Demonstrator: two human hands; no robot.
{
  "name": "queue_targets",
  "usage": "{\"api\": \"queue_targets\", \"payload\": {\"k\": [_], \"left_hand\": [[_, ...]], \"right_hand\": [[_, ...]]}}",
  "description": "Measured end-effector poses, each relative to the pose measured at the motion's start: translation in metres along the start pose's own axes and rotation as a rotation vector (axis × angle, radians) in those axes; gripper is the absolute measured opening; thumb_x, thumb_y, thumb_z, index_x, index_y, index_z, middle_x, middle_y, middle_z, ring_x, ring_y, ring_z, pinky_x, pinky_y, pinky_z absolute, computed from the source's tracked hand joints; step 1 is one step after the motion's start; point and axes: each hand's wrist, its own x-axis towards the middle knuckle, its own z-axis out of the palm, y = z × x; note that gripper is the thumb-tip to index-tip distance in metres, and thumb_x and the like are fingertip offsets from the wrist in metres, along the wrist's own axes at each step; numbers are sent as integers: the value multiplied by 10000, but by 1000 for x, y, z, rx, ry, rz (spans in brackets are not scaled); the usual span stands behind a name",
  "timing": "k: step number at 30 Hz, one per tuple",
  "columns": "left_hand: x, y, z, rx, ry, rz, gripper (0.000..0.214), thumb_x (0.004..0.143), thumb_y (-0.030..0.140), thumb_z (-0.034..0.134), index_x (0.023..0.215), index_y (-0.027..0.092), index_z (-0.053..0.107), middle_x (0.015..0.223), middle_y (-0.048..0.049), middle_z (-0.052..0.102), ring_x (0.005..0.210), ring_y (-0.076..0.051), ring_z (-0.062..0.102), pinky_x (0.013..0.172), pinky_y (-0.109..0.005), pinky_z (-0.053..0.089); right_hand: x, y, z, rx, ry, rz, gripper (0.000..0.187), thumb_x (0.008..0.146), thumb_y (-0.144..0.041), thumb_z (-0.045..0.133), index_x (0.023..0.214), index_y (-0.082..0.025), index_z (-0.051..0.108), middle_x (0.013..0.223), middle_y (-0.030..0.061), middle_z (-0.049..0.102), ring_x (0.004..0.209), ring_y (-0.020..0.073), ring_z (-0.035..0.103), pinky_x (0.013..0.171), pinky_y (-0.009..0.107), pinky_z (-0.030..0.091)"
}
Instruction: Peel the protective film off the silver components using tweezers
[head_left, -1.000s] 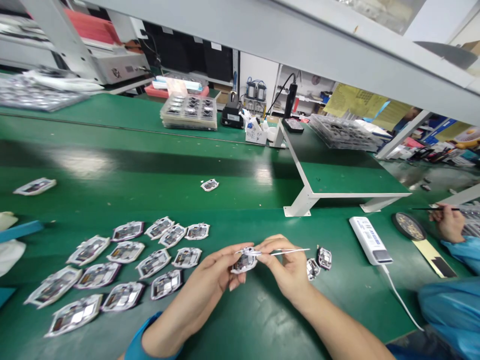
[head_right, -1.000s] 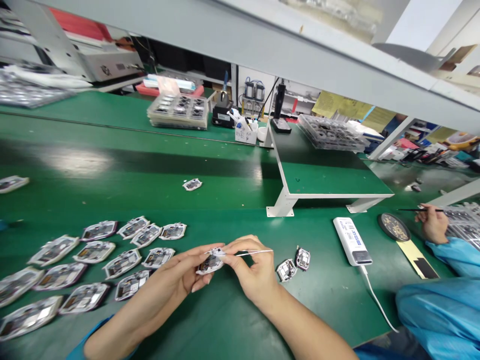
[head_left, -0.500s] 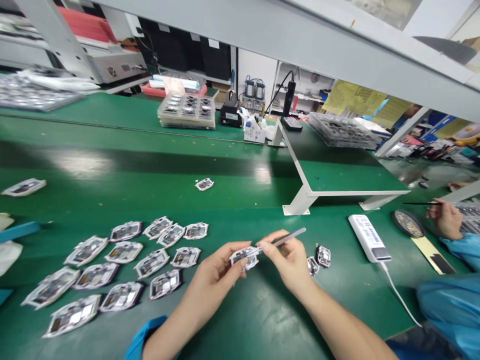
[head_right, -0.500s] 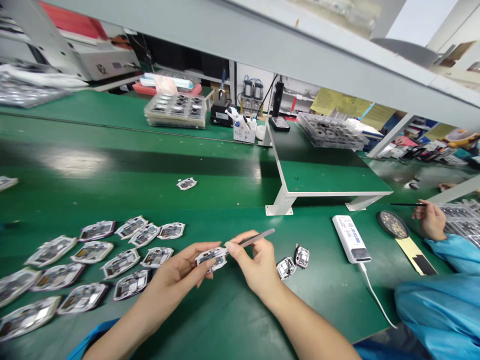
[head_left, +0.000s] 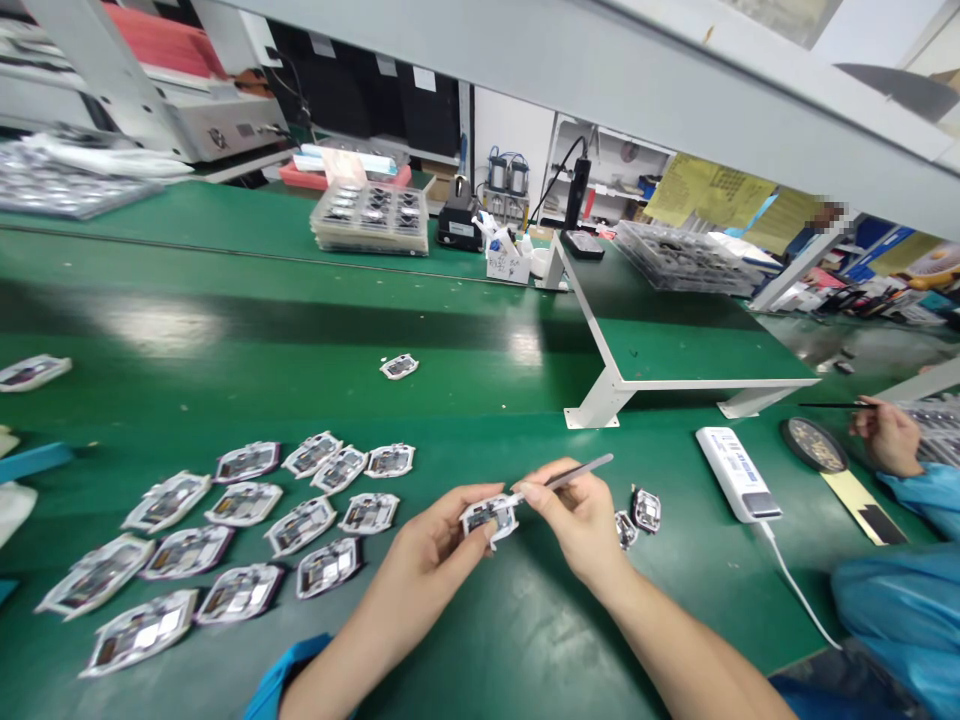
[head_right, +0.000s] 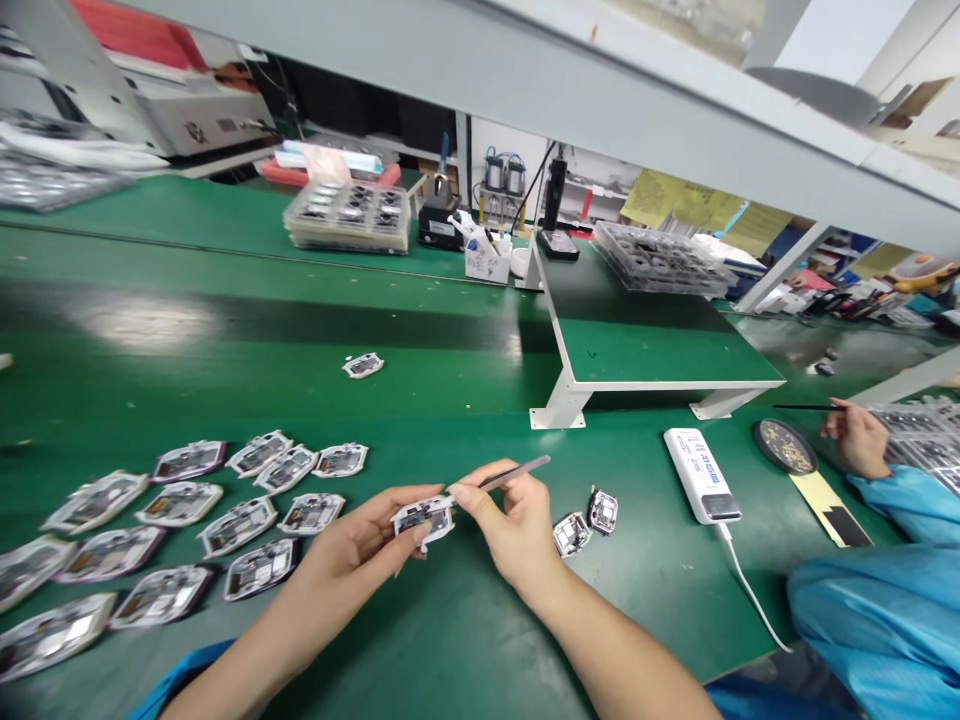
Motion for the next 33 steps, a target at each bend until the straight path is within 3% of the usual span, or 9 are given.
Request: {"api": "queue_targets", "payload": {"k": [27,33], "left_hand": [[-1,2,0,-39,-6,0,363,852,428,648,1145,215,666,870,-39,717,743,-198,631,691,-293,508],[-2,18,1,-38,22,-47,372,785,402,688,1094,195,674,760,-11,691,624,-165,580,586,-267,461]], "right_hand": [[-1,3,1,25,2,-22,157,772,-339,770,775,-200,696,742,28,742,714,185,697,690,298,550],[-2,3,-1,-3,-31,-71,73,806,-259,744,802,-197,706,771,29,746,736,179,703,706,291,550]]}}
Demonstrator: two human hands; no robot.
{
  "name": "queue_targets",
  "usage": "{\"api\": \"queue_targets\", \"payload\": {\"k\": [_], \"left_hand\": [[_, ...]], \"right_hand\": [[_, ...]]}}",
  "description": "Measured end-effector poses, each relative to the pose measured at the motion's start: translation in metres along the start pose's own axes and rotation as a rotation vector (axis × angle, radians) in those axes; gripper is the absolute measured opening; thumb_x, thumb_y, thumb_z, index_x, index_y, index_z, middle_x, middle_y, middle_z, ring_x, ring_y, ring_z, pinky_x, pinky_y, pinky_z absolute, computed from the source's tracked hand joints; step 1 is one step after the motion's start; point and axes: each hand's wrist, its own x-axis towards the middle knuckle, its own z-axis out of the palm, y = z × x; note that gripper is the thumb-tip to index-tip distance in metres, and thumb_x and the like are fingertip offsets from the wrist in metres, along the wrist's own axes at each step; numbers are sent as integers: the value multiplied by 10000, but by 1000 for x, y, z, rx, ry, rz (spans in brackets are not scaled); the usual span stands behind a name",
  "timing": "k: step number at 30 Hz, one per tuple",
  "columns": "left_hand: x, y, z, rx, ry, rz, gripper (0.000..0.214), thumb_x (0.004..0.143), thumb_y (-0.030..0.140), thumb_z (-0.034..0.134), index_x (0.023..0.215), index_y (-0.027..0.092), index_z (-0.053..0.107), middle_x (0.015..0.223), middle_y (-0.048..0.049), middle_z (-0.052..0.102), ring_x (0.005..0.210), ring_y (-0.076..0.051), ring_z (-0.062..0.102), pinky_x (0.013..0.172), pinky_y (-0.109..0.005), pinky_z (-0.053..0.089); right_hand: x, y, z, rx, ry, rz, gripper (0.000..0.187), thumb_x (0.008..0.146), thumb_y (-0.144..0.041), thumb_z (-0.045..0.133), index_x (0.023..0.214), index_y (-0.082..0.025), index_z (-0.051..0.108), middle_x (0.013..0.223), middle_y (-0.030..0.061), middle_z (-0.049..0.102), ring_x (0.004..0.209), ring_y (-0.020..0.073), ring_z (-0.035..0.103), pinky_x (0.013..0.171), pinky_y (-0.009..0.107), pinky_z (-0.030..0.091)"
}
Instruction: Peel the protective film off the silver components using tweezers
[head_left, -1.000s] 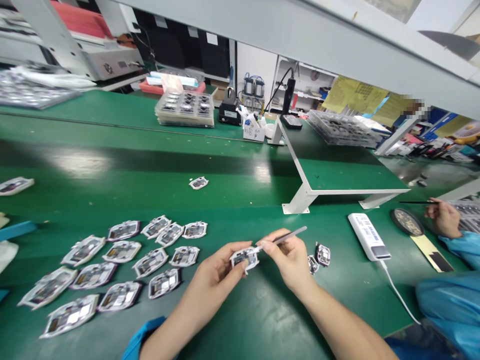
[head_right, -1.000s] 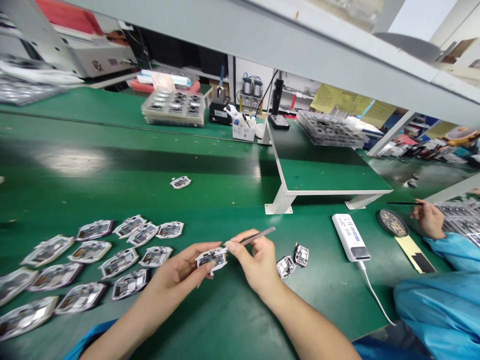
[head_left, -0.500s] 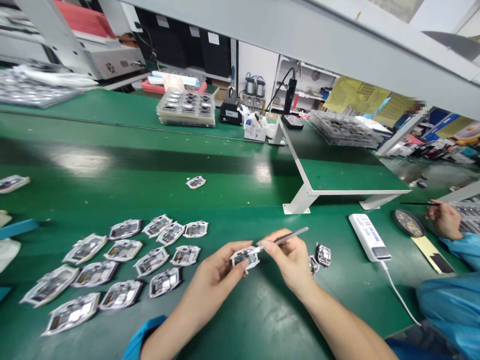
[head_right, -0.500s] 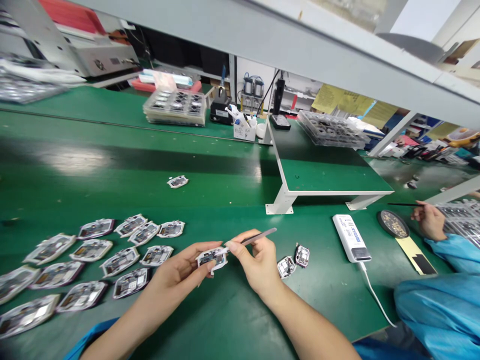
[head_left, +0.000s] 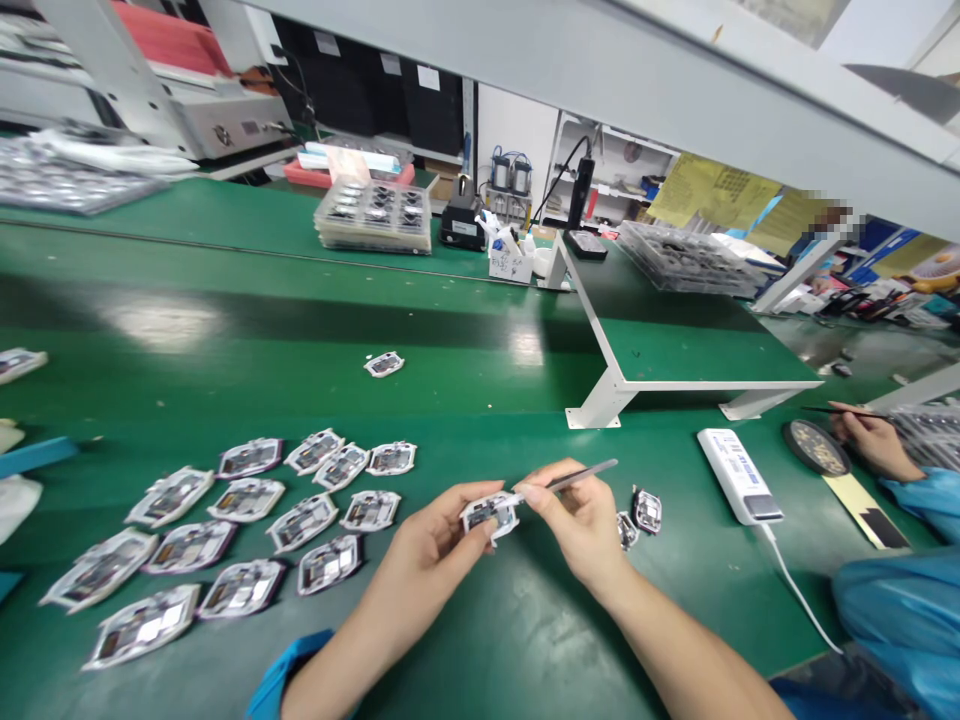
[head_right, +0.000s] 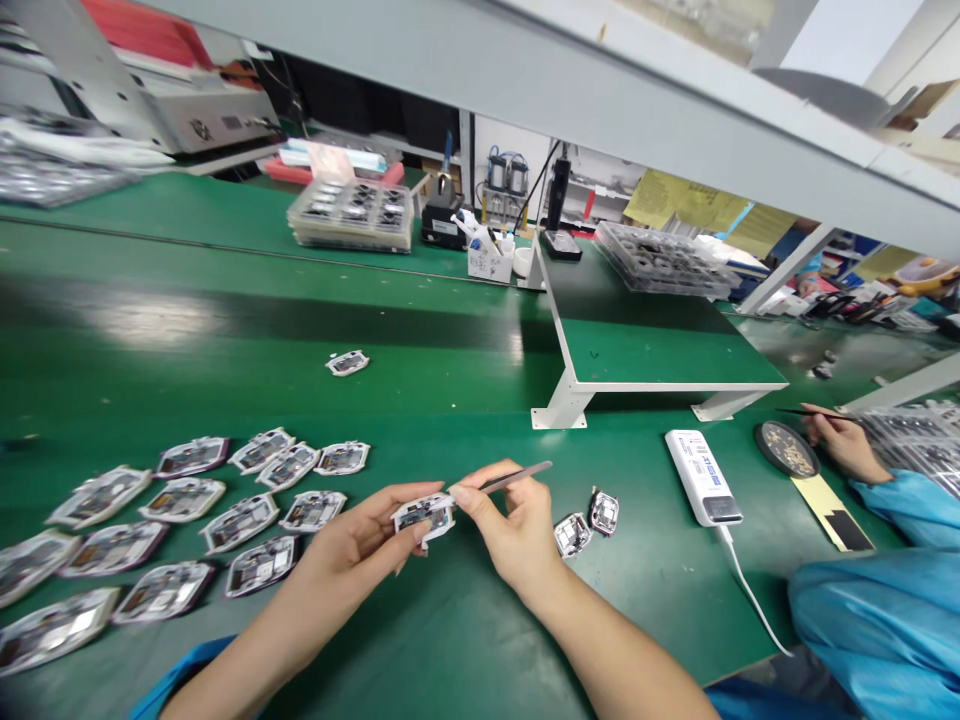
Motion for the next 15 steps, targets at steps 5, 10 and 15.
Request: {"api": "queue_targets", "payload": {"k": [5,10,15], "left_hand": [[-3,21,4,8,28,-94,403,745,405,691,1073,171,684,699,2,662,603,-157,549,563,-262,420],[-1,14,9,-76,104,-112,411,713,454,699,1003,162,693,709,9,636,590,-138,510,574,-260,407],[1,7,11,-109,137,-113,402,706,479,709,947,157,695,635,34,579,557,-123,445,533,-247,359]], "right_hand": [[-2,-3,0,-74,-12,-67,27,829,-223,719,819,-200,708,777,27,740,741,177,702,705,287,544],[-5,-3,4,-113,-12,-122,26,845,-191,697,827,-207,707,785,23,744,749,170,709,713,278,549],[-7,-4,7,-148,-24,-195,35,848,-178,696,830,-206,707,788,39,752,762,189,713,730,311,551]]}}
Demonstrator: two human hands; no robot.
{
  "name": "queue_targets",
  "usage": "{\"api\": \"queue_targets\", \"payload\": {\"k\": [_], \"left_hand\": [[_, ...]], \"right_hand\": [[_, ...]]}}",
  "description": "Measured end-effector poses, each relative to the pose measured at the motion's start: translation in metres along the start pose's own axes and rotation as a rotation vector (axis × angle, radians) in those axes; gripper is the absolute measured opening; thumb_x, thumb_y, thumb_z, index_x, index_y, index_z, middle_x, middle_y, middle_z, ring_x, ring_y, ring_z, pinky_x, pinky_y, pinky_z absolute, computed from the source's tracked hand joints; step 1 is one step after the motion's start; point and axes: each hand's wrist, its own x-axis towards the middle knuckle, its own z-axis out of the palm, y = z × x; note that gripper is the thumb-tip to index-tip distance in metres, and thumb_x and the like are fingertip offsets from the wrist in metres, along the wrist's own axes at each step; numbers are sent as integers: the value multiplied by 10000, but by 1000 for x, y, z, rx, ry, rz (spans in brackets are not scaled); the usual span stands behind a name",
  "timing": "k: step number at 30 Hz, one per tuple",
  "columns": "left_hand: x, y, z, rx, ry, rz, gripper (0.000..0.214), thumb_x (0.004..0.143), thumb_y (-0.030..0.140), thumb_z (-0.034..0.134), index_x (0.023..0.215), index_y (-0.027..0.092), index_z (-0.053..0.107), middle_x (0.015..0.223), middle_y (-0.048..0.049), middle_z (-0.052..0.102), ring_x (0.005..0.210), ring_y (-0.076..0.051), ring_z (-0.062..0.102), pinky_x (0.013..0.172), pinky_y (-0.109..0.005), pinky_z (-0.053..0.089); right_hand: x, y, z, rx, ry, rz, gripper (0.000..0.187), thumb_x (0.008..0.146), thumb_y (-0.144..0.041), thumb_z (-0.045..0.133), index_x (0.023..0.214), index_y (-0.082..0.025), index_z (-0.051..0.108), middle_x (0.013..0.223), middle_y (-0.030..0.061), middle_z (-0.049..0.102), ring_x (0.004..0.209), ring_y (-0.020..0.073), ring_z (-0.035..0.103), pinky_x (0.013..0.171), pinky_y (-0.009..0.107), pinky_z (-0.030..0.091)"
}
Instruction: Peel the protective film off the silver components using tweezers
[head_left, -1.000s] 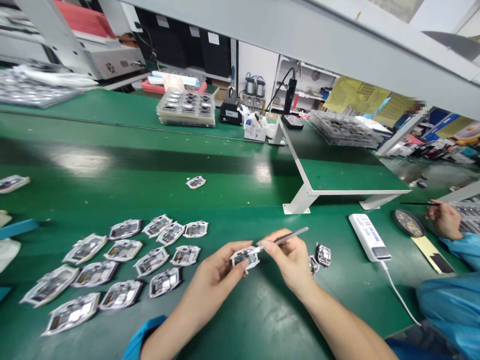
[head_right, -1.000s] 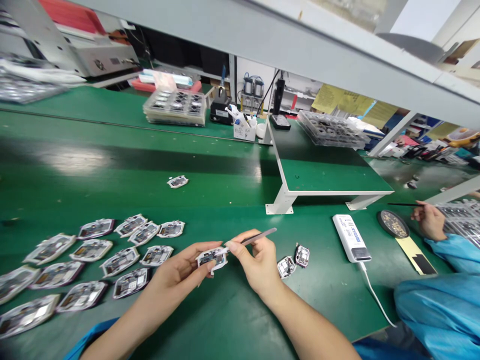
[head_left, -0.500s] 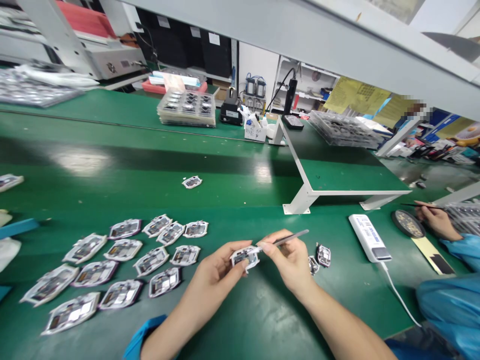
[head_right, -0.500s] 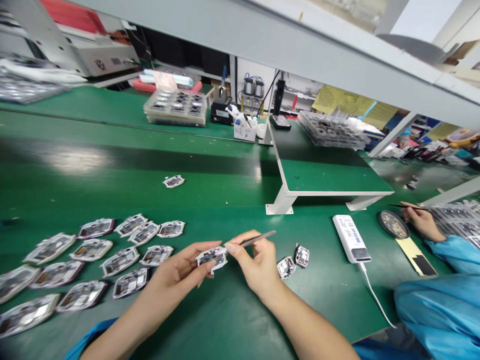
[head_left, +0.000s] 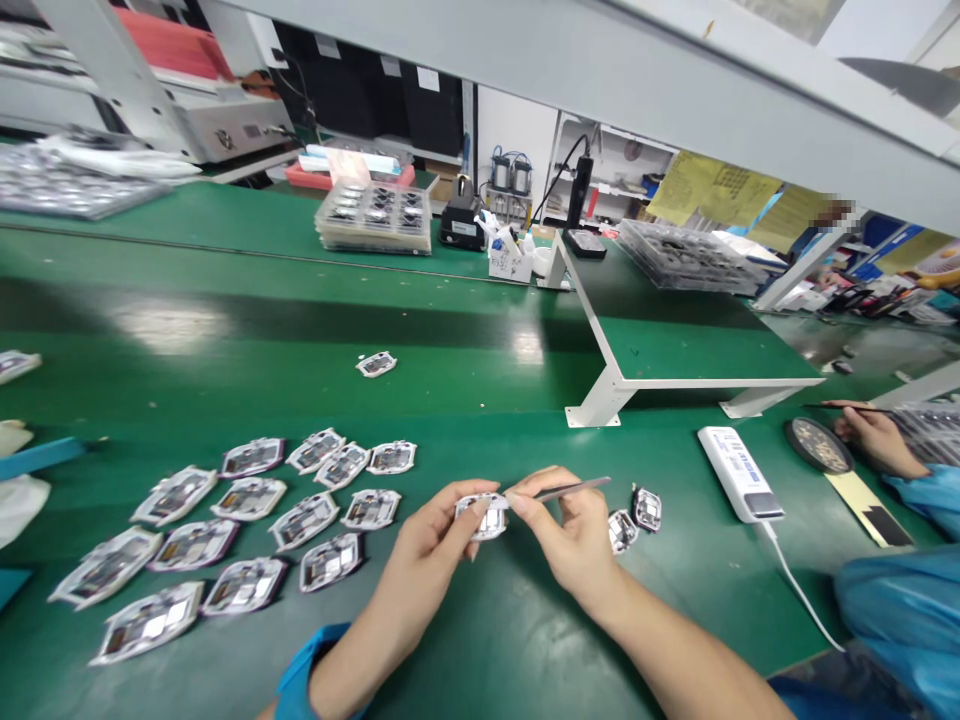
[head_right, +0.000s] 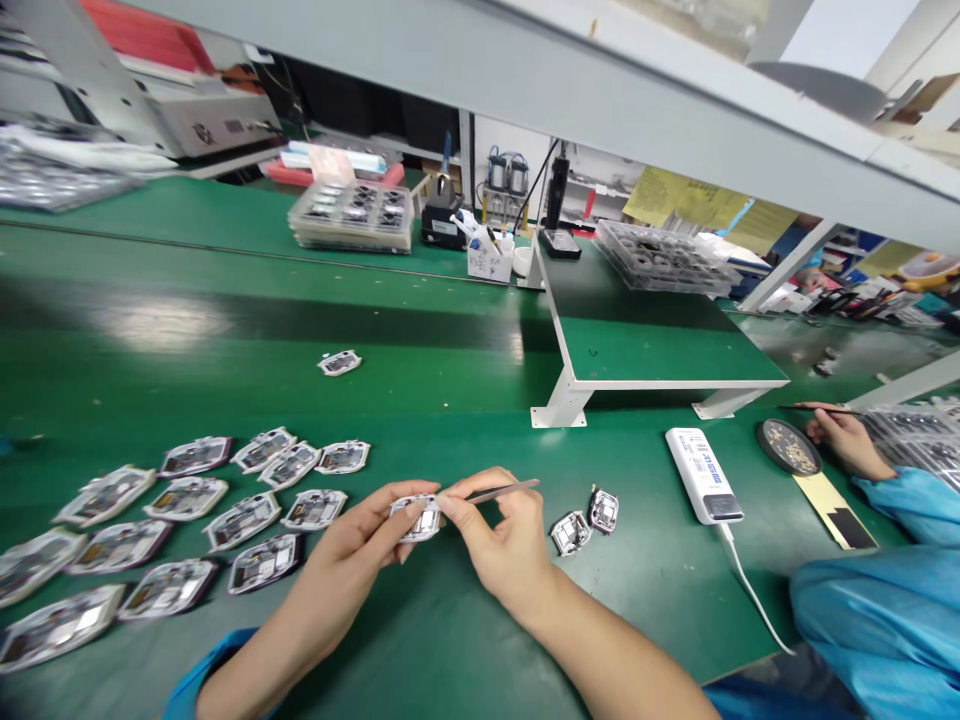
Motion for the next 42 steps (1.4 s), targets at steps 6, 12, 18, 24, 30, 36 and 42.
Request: {"api": "queue_targets", "payload": {"k": [6,12,18,24,30,36,42], "left_hand": [[1,-4,-4,-54,-11,-60,422,755,501,684,1004,162,707,734,-4,638,631,-145,500,584,-254,406],[-1,-6,-6,-97,-58,-56,441,801,525,643,1014,148,724,717,-26,656,638,-164,520,563,-263,397],[-2,-3,-4,-43,-109,-20,408,842,496,619,1012,137,711,655,-4,613,601,-150,485,533,-254,366],[-3,-3,-6,-37,-113,-14,361,844,427,608,1053,148,700,742,-23,648,646,-162,507,578,-271,394],[-5,-2,-4,9,-108,21,303,835,374,603,1044,175,696,747,-18,658,672,-175,539,608,-279,420],[-6,3,-2,78,-113,76,276,815,355,605,1016,196,708,762,-20,676,661,-184,564,621,-292,441],[-5,3,-4,105,-138,77,314,782,336,636,1051,196,716,745,-24,691,654,-187,564,606,-285,436]], "right_hand": [[4,-1,-3,-30,3,-53,47,831,-168,719,838,-214,720,839,48,753,825,200,700,793,339,534],[5,4,-4,37,-25,39,27,807,-194,731,808,-217,716,802,31,720,789,192,665,765,332,515],[5,5,-4,118,-96,212,75,787,-260,739,774,-201,694,765,19,709,731,180,652,709,310,503],[8,2,-4,126,-42,313,127,787,-310,724,757,-194,683,721,5,700,693,163,640,685,284,496],[7,0,-3,64,-6,299,132,790,-317,719,758,-192,690,715,6,704,704,166,652,698,281,508],[7,3,-2,75,20,303,137,779,-316,730,745,-187,697,703,10,707,686,166,646,685,282,509],[8,6,-2,123,39,305,117,760,-301,738,734,-195,696,695,10,708,668,167,648,661,276,520]]}}
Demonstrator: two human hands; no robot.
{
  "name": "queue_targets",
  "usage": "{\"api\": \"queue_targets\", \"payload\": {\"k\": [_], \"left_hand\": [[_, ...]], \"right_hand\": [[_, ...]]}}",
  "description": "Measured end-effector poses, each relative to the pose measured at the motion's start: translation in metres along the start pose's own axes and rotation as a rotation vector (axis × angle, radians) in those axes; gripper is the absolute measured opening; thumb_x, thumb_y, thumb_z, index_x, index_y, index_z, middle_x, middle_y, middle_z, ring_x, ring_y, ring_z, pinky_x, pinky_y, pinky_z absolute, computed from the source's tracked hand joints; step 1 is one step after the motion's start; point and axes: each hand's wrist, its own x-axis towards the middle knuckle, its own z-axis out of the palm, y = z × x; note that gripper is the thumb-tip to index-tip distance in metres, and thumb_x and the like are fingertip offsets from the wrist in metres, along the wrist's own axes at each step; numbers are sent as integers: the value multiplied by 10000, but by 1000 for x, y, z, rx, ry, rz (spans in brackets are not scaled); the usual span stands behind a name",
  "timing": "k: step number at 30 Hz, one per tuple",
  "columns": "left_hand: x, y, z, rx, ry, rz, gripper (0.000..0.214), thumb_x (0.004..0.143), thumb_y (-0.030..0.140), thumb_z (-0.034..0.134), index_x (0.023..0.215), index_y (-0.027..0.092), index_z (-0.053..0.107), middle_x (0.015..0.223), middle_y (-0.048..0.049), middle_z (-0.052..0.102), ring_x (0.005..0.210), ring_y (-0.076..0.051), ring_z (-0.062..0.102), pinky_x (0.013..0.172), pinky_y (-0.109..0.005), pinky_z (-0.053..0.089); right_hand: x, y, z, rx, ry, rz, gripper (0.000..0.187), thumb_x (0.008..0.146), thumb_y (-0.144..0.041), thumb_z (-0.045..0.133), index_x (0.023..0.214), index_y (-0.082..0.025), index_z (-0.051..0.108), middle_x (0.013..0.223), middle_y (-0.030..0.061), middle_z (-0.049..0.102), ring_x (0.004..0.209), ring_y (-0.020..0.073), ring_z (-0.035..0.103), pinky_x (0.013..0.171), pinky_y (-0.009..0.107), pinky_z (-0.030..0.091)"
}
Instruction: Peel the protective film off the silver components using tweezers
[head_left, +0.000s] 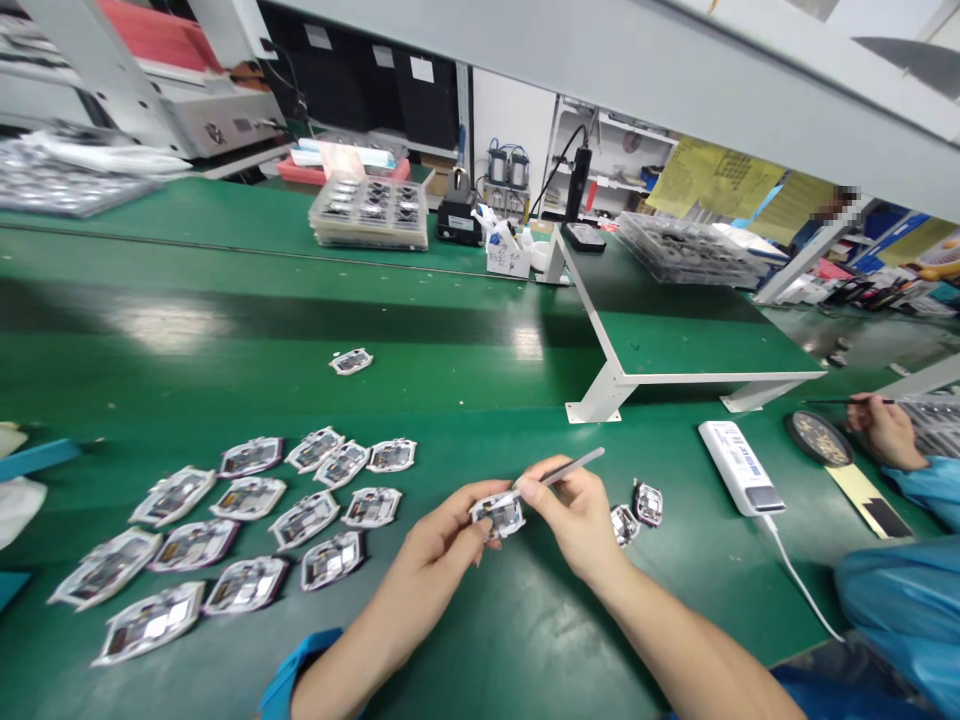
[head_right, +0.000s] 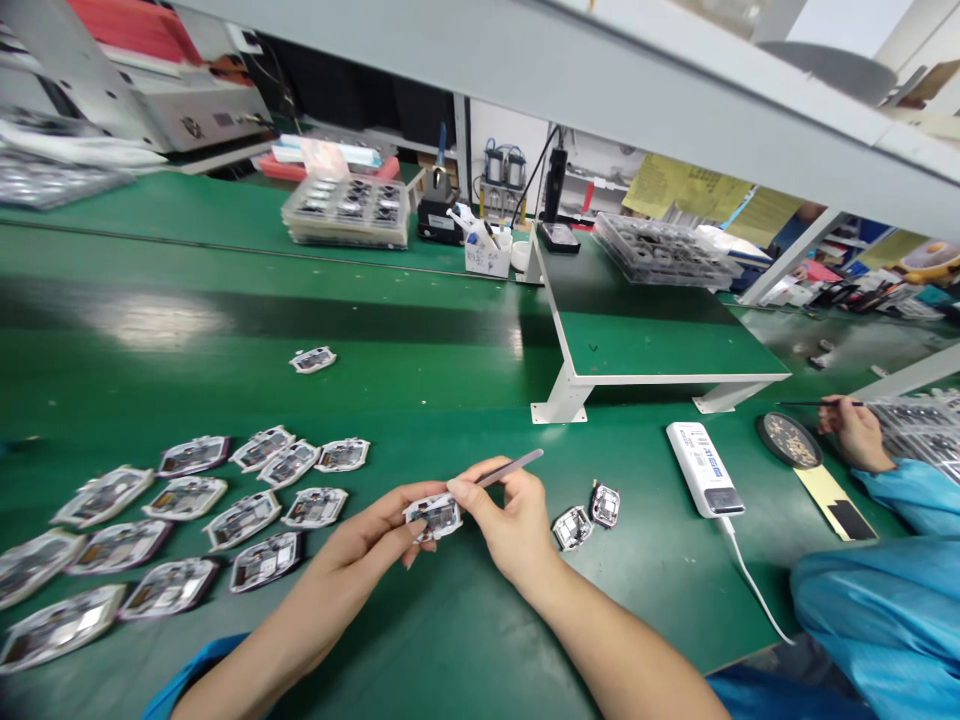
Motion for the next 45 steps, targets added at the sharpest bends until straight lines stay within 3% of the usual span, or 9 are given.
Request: {"api": "queue_targets", "payload": {"k": [22,26,30,34,45], "left_hand": [[3,-6,-8,95,-41,-2,382,807,409,628,1094,171,711,686,-18,667,617,-179,560,582,-271,430],[4,-3,-5,36,-24,-17,353,801,426,644,1026,171,738,658,-15,661,588,-170,547,572,-276,424],[3,1,-4,-153,34,-95,395,802,421,658,1072,140,723,693,-33,667,601,-169,539,548,-276,408],[2,4,-4,-290,35,-115,351,828,437,643,981,130,722,727,-42,666,644,-174,556,539,-268,419],[2,4,1,-192,47,-76,362,798,514,677,868,159,696,639,-5,633,590,-162,563,473,-237,398]], "right_hand": [[-1,-3,0,14,-38,-50,89,770,-276,738,739,-201,703,711,15,721,680,166,662,654,273,540],[-1,-1,1,-9,-36,-58,103,771,-289,746,750,-193,714,720,22,734,691,175,680,666,282,549],[-1,0,1,-9,13,-43,100,767,-292,757,790,-197,739,757,25,755,713,183,697,690,294,561],[-3,0,0,-19,59,-65,91,770,-278,762,819,-204,743,818,34,775,780,198,720,754,314,567],[-7,2,3,6,-31,-148,70,810,-281,740,806,-212,731,764,36,747,726,190,702,679,309,574]]}}
